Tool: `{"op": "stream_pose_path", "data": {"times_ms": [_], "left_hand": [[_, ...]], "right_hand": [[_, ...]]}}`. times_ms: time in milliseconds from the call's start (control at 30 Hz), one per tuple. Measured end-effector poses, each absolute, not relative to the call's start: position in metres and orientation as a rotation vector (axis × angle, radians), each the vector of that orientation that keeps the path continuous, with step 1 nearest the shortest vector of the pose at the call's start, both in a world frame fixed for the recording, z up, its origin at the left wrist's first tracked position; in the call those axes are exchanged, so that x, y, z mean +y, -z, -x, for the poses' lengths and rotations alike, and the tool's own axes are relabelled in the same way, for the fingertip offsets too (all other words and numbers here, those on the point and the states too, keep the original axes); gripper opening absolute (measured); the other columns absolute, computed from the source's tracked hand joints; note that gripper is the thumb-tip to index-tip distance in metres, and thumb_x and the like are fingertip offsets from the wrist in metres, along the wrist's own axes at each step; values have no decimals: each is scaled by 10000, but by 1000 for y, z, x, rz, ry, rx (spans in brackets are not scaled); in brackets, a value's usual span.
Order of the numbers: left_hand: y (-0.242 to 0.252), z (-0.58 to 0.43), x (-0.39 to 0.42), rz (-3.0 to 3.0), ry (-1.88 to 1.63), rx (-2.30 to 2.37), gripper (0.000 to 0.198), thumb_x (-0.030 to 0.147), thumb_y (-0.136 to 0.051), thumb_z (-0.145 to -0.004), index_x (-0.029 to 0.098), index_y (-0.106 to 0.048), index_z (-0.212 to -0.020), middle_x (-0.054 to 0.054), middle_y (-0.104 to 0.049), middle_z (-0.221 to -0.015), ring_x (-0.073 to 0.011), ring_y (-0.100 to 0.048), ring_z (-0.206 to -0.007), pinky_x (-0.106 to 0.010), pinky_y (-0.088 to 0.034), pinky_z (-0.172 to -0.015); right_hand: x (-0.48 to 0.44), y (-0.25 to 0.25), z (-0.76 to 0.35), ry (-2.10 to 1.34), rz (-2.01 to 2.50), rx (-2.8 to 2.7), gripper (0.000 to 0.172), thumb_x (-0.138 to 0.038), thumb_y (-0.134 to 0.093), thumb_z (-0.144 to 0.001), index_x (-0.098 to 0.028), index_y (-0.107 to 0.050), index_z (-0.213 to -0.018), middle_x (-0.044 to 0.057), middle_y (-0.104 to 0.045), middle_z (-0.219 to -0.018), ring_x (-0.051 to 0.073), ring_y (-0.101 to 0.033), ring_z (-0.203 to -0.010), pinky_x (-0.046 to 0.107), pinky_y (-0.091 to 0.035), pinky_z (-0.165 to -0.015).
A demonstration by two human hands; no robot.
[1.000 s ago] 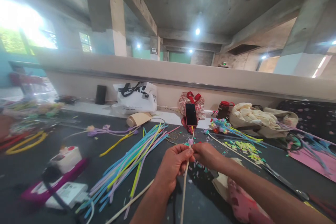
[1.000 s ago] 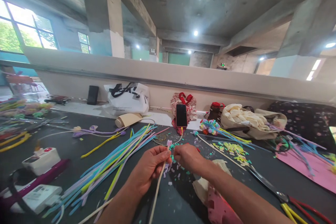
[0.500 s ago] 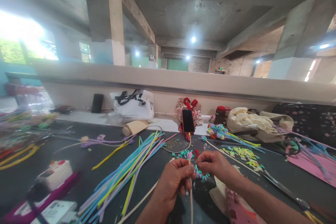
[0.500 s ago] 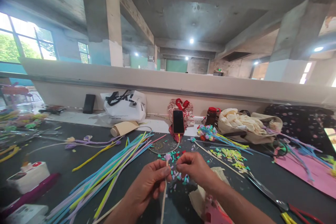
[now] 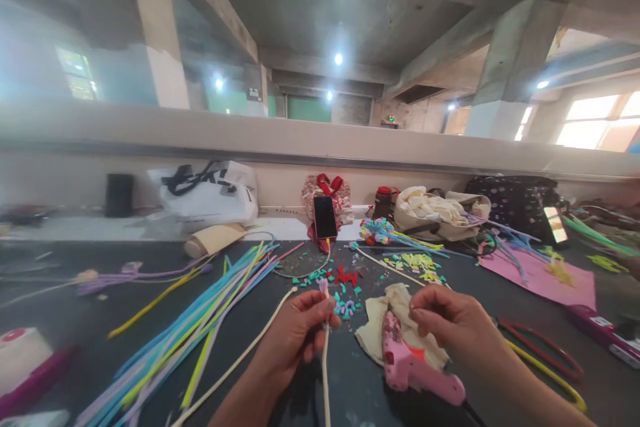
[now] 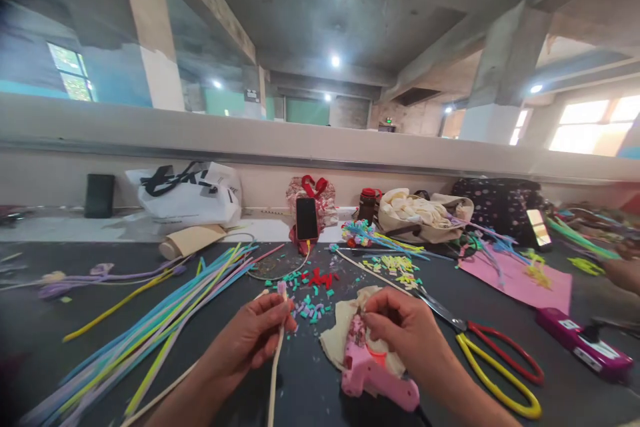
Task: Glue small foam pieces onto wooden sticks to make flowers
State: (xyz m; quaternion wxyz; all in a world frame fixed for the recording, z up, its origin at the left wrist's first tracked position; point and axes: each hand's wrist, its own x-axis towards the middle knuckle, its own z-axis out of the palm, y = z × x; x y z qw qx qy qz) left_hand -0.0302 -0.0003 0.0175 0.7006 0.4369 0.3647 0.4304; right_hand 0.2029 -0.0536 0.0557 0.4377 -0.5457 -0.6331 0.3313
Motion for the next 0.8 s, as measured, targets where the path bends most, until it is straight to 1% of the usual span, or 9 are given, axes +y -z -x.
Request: {"op": "stream_pose_path", "data": {"times_ms": [133, 200, 300, 400, 500, 600, 700, 800], "left_hand": [[-17, 26, -5, -977, -968, 816, 187, 276, -649, -639, 130, -541, -681, 17, -601, -542, -8, -412, -293, -99, -236, -259], [-17, 26, -5, -977, -967, 792, 190, 257, -662, -615, 126, -550, -696, 17, -599, -545, -16, -431, -310, -103, -265, -271], [-17, 29, -2, -958, -996, 779, 219, 271, -684, -584, 123, -546, -668, 20, -590, -525, -20, -431, -305, -108, -270, -269], [-15, 31, 2, -920, -1026, 774, 250, 300, -699, -565, 123, -534, -632, 12, -597, -524, -21, -423, -291, -115, -263, -257], [-11, 30, 5, -888, -1011, 769, 278, 328, -709, -549, 125, -530, -612, 10, -598, -508, -25, -416, -269, -124, -254, -245], [-7, 28, 5, -875, -971, 756, 303, 355, -715, -534, 123, -533, -602, 8, -594, -487, -29, -420, -263, -125, -249, -246], [-3, 26, 6, -883, -923, 745, 323, 380, -719, -515, 120, -539, -583, 17, -566, -435, -33, -406, -246, -130, -233, -238], [-1, 25, 7, -919, -882, 743, 327, 398, -708, -519, 121, -538, -557, 26, -536, -382, -34, -374, -220, -136, -213, -228]], "right_hand": [[-44, -62, -178, -1079, 1214, -1558, 73, -231, -591, -675, -164, -561, -678, -37, -593, -498, 73, -469, -393, 169, -357, -382], [-32, -63, -158, -1190, 1167, -1550, 85, -233, -601, -660, -157, -565, -673, -33, -601, -500, 70, -476, -376, 165, -354, -363], [-11, -59, -132, -1288, 1093, -1541, 112, -244, -625, -630, -150, -573, -662, -33, -592, -511, 88, -520, -421, 158, -347, -347], [4, -50, -119, -1345, 1066, -1544, 111, -244, -626, -617, -150, -571, -638, -49, -557, -475, 71, -473, -400, 149, -316, -338], [11, -41, -118, -1367, 1078, -1538, 108, -245, -618, -620, -151, -570, -645, -57, -528, -454, 57, -427, -385, 142, -278, -332], [11, -39, -121, -1319, 1100, -1598, 93, -227, -620, -615, -144, -583, -634, -58, -517, -453, 53, -413, -390, 144, -282, -347], [10, -43, -124, -1233, 1096, -1687, 40, -176, -608, -617, -139, -598, -608, -50, -536, -464, 59, -450, -426, 147, -319, -389], [10, -44, -125, -1202, 1090, -1734, 35, -155, -591, -626, -134, -610, -607, -42, -554, -488, 61, -471, -449, 143, -332, -406]]}}
